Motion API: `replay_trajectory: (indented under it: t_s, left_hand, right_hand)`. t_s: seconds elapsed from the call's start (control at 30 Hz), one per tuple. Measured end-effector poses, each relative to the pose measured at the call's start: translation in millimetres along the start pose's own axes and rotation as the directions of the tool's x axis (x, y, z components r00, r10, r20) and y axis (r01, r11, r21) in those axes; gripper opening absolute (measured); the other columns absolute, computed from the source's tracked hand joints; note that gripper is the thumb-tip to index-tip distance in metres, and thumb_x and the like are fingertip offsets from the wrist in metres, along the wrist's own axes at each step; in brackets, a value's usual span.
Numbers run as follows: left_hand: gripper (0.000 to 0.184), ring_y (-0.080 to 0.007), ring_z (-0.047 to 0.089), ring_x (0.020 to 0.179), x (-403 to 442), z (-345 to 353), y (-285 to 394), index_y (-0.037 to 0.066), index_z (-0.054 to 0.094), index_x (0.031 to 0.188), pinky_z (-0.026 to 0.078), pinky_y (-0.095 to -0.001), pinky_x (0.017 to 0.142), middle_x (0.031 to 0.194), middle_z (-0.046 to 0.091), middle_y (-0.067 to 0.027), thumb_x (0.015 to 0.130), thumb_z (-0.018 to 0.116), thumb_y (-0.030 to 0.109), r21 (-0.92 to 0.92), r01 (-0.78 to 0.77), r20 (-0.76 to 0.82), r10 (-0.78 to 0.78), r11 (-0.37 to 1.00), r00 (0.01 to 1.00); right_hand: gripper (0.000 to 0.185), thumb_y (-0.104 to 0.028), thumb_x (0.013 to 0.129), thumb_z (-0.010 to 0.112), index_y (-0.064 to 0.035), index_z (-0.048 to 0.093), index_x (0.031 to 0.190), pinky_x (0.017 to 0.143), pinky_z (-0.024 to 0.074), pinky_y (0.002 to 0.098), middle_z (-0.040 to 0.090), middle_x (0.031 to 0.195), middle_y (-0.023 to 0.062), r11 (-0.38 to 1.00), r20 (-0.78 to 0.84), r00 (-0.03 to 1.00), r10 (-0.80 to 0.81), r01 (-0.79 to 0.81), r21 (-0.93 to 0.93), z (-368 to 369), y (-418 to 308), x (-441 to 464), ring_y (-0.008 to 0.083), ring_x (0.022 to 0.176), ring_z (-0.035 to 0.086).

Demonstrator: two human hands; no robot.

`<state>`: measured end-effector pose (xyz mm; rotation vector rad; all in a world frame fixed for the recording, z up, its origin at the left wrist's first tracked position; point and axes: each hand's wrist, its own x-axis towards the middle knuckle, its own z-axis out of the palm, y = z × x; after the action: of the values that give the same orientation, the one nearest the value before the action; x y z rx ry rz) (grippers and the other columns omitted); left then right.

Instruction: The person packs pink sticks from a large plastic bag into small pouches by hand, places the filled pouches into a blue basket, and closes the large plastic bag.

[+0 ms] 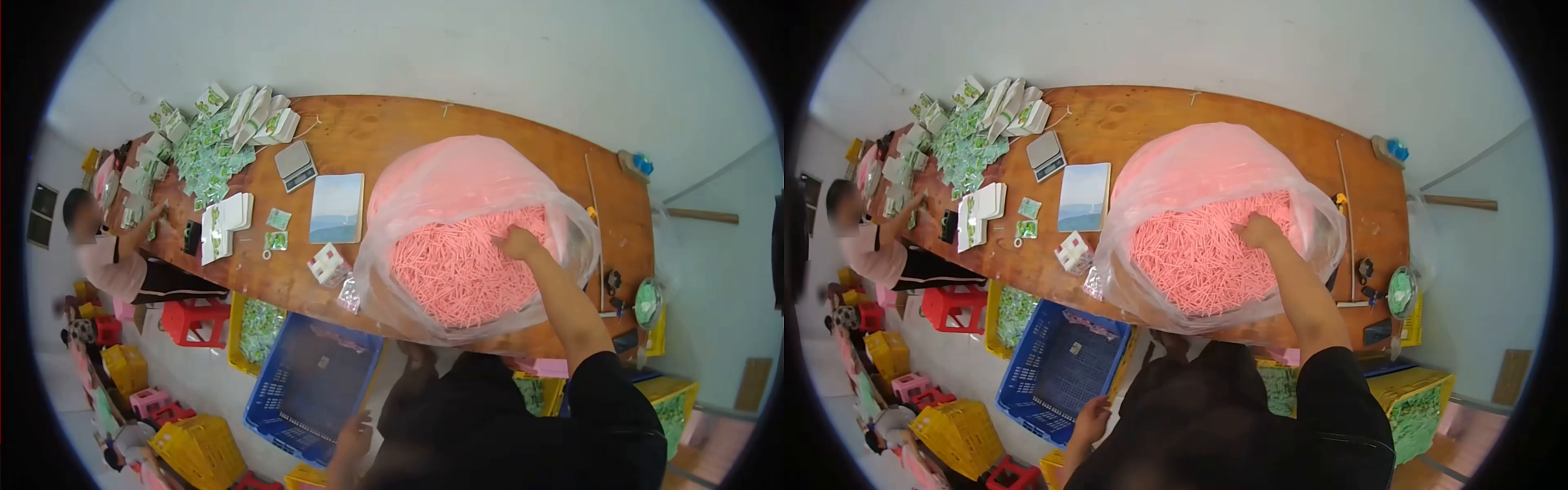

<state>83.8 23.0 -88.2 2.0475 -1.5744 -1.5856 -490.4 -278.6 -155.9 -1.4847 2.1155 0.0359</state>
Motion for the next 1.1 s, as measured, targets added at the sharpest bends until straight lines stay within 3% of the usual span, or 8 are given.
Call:
replay_trajectory:
  t_s: [0.2,0.27,0.3,0.47,0.67,0.77,1.0,1.1]
  left_hand:
    - [0.045,-0.028,0.065,0.105,52.5,-62.2,-40.2,0.0,0.058,0.124,0.05,-0.0378,0.094,0.112,0.067,-0.0173,0.084,0.066,0.017,-0.091,-0.012,-0.119,0.001,0.996,0.993]
    - [0.044,-0.0241,0.064,0.102,91.6,-75.5,2.2,-0.002,0.057,0.125,0.05,-0.0359,0.091,0.111,0.065,-0.0148,0.085,0.067,0.014,0.021,-0.174,-0.12,0.176,0.984,0.977]
    - [0.042,-0.0203,0.063,0.097,112.4,-78.2,45.3,-0.002,0.055,0.125,0.052,-0.0335,0.088,0.111,0.064,-0.0123,0.086,0.067,0.008,0.073,-0.309,-0.114,0.316,0.948,0.942]
    - [0.054,-0.0262,0.061,0.104,197.1,-33.4,235.7,-0.002,0.048,0.133,0.05,-0.0386,0.093,0.121,0.056,-0.018,0.086,0.07,0.014,0.061,-0.696,0.244,0.666,0.715,0.705]
    - [0.081,-0.044,0.033,0.137,254.3,70.8,353.3,-0.002,0.033,0.146,0.029,-0.0619,0.109,0.147,0.037,-0.0275,0.084,0.07,0.034,0.564,-0.77,-0.008,0.934,0.299,0.356]
    - [0.086,-0.0487,0.022,0.141,324.5,58.1,372.5,-0.002,0.03,0.148,0.02,-0.0678,0.11,0.15,0.032,-0.0291,0.084,0.068,0.041,0.501,-0.607,-0.218,0.768,0.617,0.602]
    - [0.058,-0.0425,0.055,0.111,435.8,-5.8,390.3,-0.002,0.051,0.132,0.044,-0.0507,0.092,0.118,0.058,-0.0287,0.079,0.067,0.015,0.673,-0.539,-0.123,0.794,0.507,0.595]
    - [0.047,-0.0333,0.064,0.092,462.6,-17.3,409.1,-0.002,0.058,0.123,0.05,-0.0424,0.079,0.095,0.066,-0.021,0.077,0.06,0.005,0.649,-0.585,-0.053,0.795,0.487,0.604]
  right_hand:
    - [0.071,-0.053,0.083,0.066,-0.0001,0.057,0.129,0.099,0.0468,0.0423,0.065,0.121,0.0211,0.973,-0.103,0.99,-0.096,0.071,-0.217,-78.5,-23.0,4.1,0.0365,0.112,0.062]
    - [0.045,-0.043,0.083,0.07,-0.0104,0.07,0.114,0.093,0.05,0.0395,0.068,0.115,0.0183,0.758,-0.182,0.828,-0.531,0.56,0.335,-187.2,-73.5,-17.8,0.0342,0.109,0.063]
    - [0.043,-0.04,0.086,0.067,-0.0046,0.07,0.11,0.09,0.0508,0.0389,0.069,0.113,0.019,0.953,-0.386,0.881,-0.274,0.193,-0.235,-202.9,-52.3,-7.0,0.0308,0.106,0.065]
    - [0.051,-0.034,0.085,0.068,0.0024,0.06,0.12,0.092,0.0497,0.04,0.069,0.108,0.0199,0.967,-0.364,0.898,-0.248,0.249,-0.044,-291.6,-87.6,-6.8,0.0312,0.104,0.065]
    - [0.061,-0.027,0.079,0.074,-0.0062,0.053,0.133,0.098,0.0429,0.0495,0.055,0.127,0.021,0.839,-0.763,0.363,-0.534,0.339,-0.426,-174.9,-54.9,-65.1,0.0398,0.118,0.053]
    - [0.077,-0.039,0.076,0.075,-0.0003,0.048,0.136,0.109,0.0315,0.0545,0.047,0.136,0.0246,0.929,-0.83,0.428,-0.358,0.076,-0.361,-131.4,11.9,-71.6,0.0415,0.128,0.043]
    - [0.088,-0.047,0.077,0.073,0.0058,0.041,0.14,0.118,0.0122,0.0574,0.037,0.147,0.0294,0.992,-0.704,0.709,-0.053,-0.042,-0.116,-100.7,88.6,66.0,0.045,0.14,0.029]
    - [0.064,-0.036,0.08,0.071,0.0038,0.052,0.128,0.107,0.0367,0.0471,0.051,0.131,0.0246,0.998,-0.367,0.928,-0.059,0.042,-0.056,-111.5,112.8,121.6,0.0389,0.122,0.05]
